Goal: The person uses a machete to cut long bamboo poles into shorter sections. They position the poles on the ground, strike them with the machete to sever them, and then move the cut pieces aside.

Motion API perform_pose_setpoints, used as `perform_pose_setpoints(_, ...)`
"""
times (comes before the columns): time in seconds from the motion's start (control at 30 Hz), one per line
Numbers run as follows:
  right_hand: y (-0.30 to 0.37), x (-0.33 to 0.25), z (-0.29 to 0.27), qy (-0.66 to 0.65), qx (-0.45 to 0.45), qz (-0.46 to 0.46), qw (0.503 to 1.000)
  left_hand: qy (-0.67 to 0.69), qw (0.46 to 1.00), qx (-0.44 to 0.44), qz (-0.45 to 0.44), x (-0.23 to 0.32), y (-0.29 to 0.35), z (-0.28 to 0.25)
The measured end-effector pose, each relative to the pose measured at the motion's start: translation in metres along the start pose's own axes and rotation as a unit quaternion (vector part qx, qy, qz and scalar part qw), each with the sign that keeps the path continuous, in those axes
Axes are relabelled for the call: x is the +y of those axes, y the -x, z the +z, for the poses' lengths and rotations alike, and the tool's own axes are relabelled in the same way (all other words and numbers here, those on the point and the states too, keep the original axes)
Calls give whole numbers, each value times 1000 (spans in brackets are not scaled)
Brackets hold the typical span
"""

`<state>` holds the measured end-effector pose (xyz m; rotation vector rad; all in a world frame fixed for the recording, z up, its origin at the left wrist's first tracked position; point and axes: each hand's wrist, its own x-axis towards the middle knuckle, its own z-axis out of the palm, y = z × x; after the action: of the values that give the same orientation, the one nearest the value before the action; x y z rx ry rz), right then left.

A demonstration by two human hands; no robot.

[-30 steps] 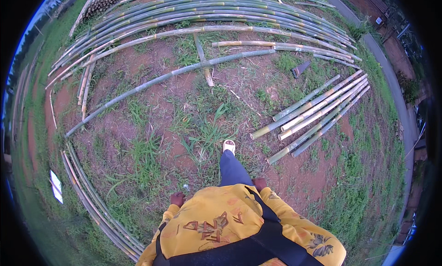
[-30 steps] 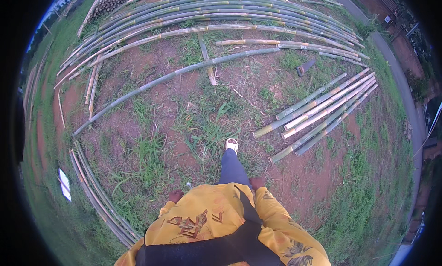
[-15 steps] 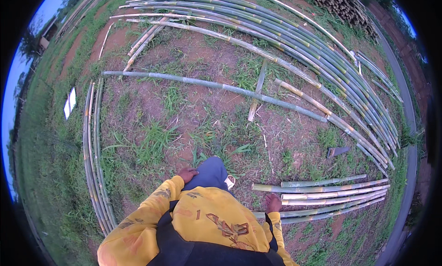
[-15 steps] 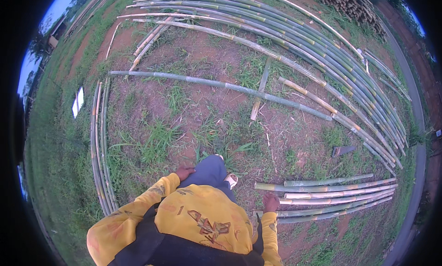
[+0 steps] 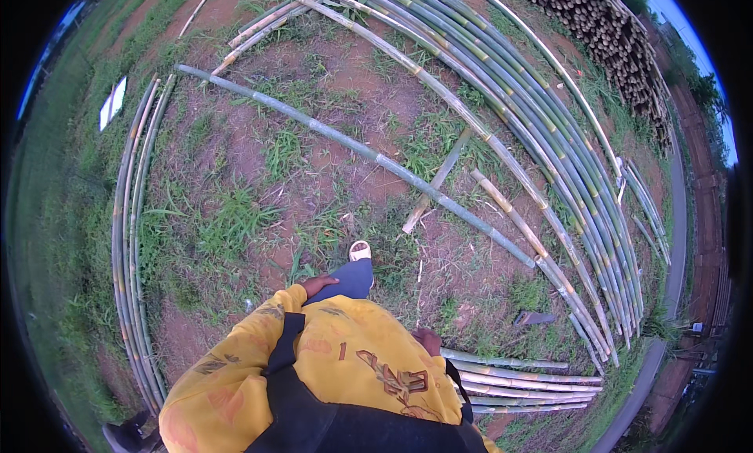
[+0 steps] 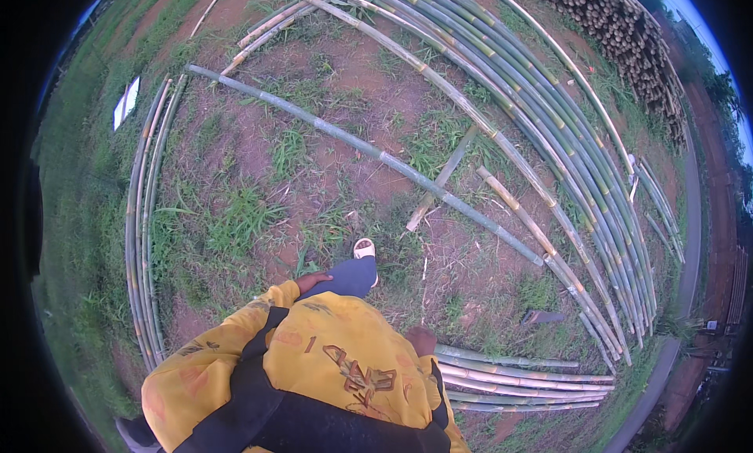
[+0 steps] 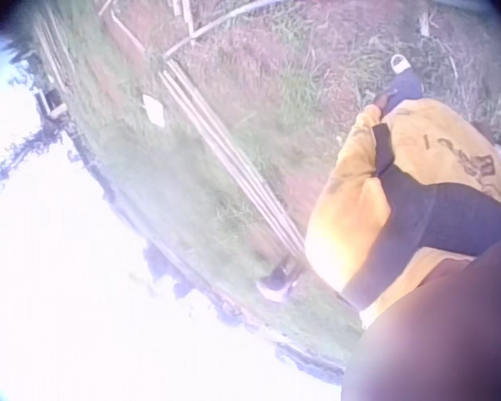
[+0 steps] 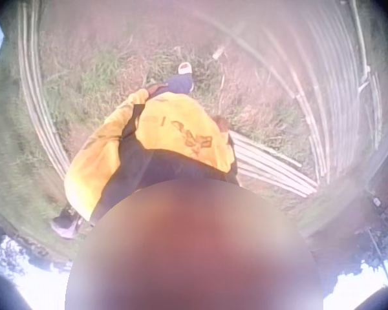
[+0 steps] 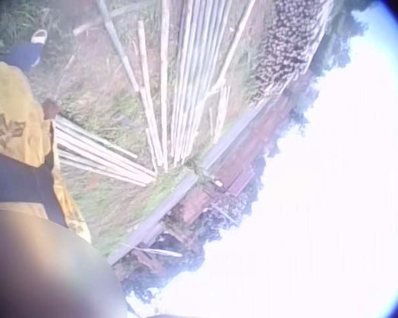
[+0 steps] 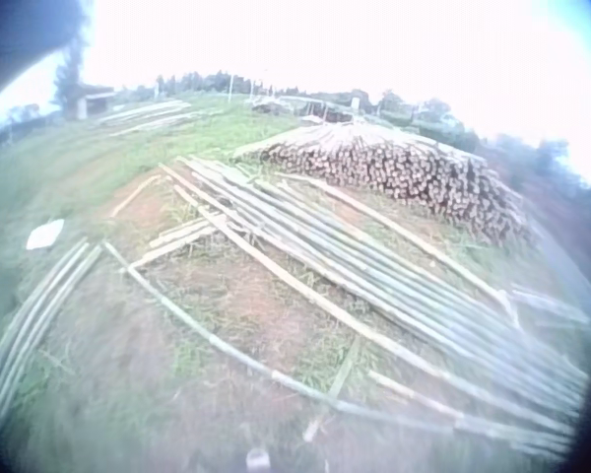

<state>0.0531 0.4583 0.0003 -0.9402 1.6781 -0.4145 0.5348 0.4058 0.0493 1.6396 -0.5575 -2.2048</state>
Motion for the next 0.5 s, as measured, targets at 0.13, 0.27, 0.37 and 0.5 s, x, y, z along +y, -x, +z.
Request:
perform_pose_setpoints(0.13, -16, -135, -24, -216, 90, 136, 963, -182, 972, 140, 57, 17, 11, 2)
perform_pose_setpoints(0.27, -51, -183, -36, -108, 99, 54, 988, 23, 987, 159, 6, 32, 2, -10)
perform_pose_setpoints(0.37, -77, -197, -14, -113, 102, 93, 984, 149, 956, 236, 88, 18, -13, -29)
perform_pose_setpoints(0.5, -98, -196, -18, -33, 34, 108, 993, 129, 949, 281, 56, 19, -9, -23)
